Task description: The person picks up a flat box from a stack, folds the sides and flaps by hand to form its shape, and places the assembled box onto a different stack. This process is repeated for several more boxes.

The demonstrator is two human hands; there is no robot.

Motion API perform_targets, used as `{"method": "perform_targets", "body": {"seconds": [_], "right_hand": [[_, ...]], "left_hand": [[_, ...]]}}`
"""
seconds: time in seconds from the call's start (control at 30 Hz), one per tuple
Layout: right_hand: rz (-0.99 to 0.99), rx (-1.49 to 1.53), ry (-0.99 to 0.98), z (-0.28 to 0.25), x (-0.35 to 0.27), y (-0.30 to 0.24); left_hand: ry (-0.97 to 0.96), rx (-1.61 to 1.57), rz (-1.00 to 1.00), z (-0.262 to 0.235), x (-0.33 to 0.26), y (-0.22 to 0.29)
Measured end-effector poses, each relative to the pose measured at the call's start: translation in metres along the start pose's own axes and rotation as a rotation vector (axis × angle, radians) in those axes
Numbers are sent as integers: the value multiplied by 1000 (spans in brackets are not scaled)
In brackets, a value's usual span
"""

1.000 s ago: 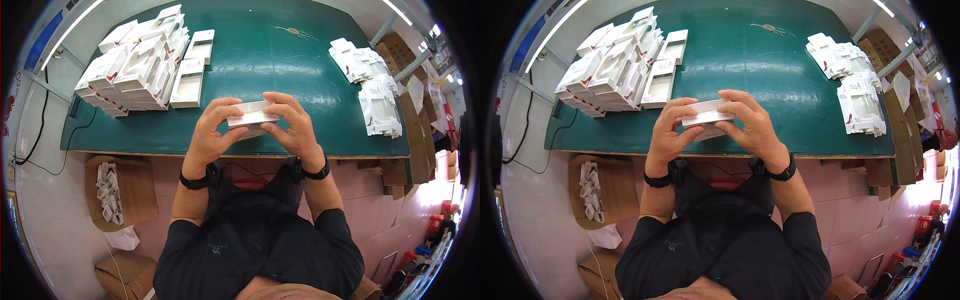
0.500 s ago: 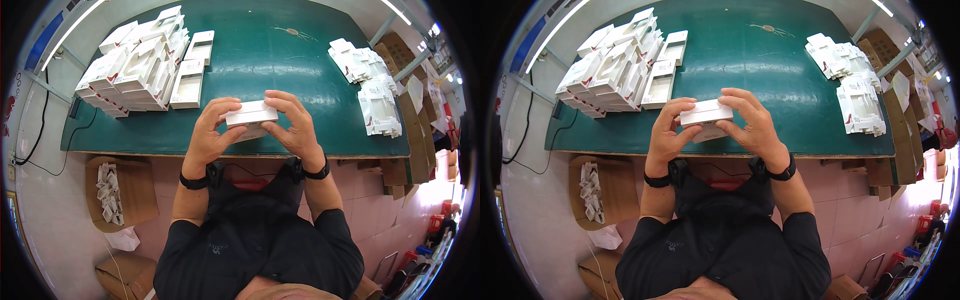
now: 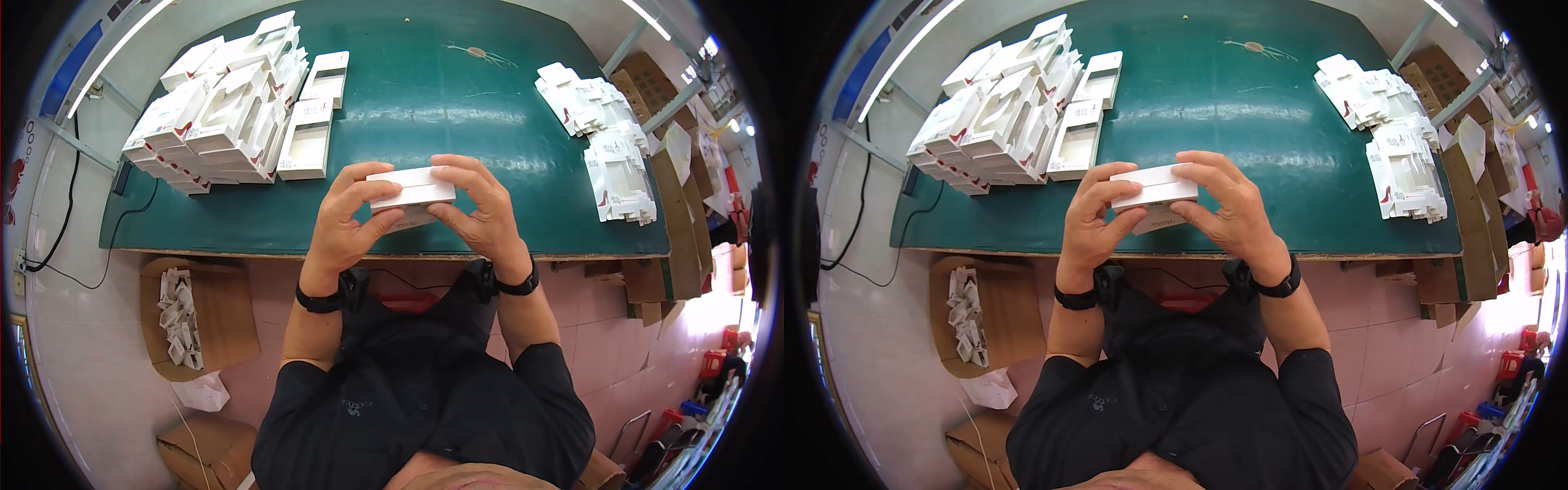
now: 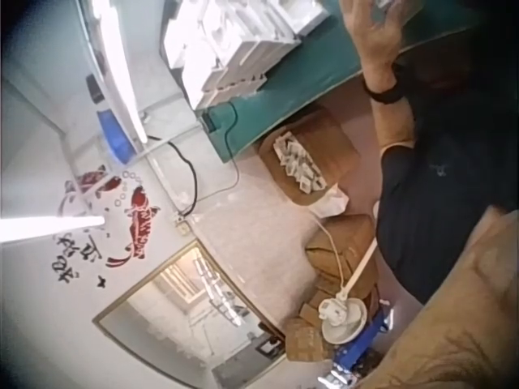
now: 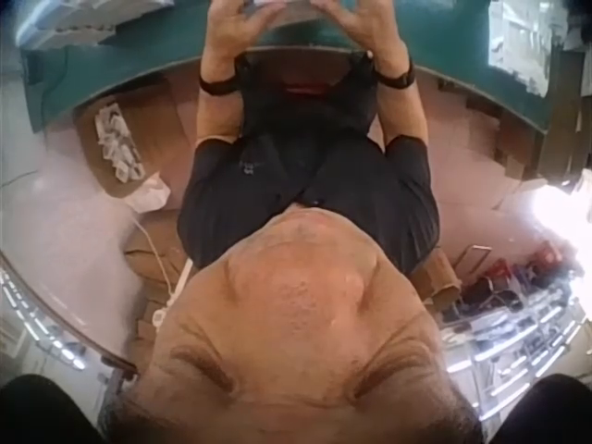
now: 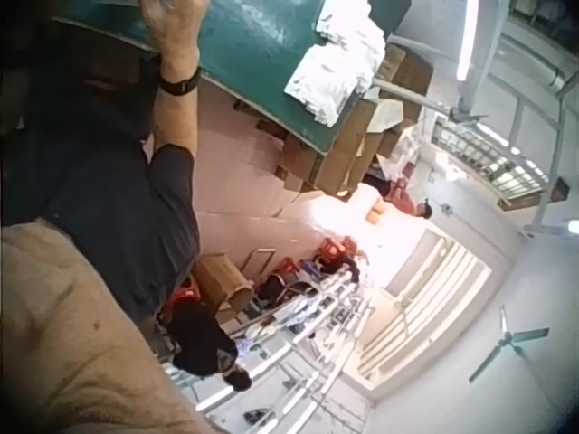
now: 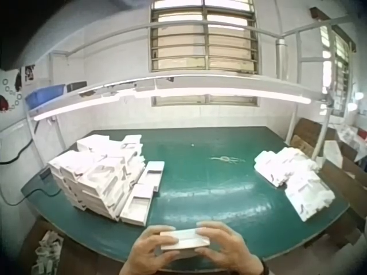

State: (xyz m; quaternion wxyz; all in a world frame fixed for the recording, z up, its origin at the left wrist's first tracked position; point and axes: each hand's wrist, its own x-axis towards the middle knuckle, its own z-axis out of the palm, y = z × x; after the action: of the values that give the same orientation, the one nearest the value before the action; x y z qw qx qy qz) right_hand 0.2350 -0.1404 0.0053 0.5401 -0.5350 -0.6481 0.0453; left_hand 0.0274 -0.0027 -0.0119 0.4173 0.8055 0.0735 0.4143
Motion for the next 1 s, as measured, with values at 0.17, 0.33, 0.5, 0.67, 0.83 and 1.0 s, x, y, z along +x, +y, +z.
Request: {"method": "perform_targets", "body": {"seconds": [0.17, 0.33, 0.5, 0.67, 0.83, 1.0], "right_hand": [[45, 4, 47, 1, 0, -6], [-78, -131, 97, 1, -3, 5], [68, -133, 113, 2, -4, 9], [661, 319, -11, 14, -13, 34], [806, 590, -47, 28, -1, 48], [878, 644, -26, 35, 28, 71]], "left_hand": [[106, -65, 13, 7, 2, 11], [108, 123, 47, 6, 6, 20], [179, 289, 147, 11, 1, 5], [118, 409, 272, 18, -1, -12], [110, 456, 277, 16, -11, -22], [283, 419, 75, 0, -36, -40]]}}
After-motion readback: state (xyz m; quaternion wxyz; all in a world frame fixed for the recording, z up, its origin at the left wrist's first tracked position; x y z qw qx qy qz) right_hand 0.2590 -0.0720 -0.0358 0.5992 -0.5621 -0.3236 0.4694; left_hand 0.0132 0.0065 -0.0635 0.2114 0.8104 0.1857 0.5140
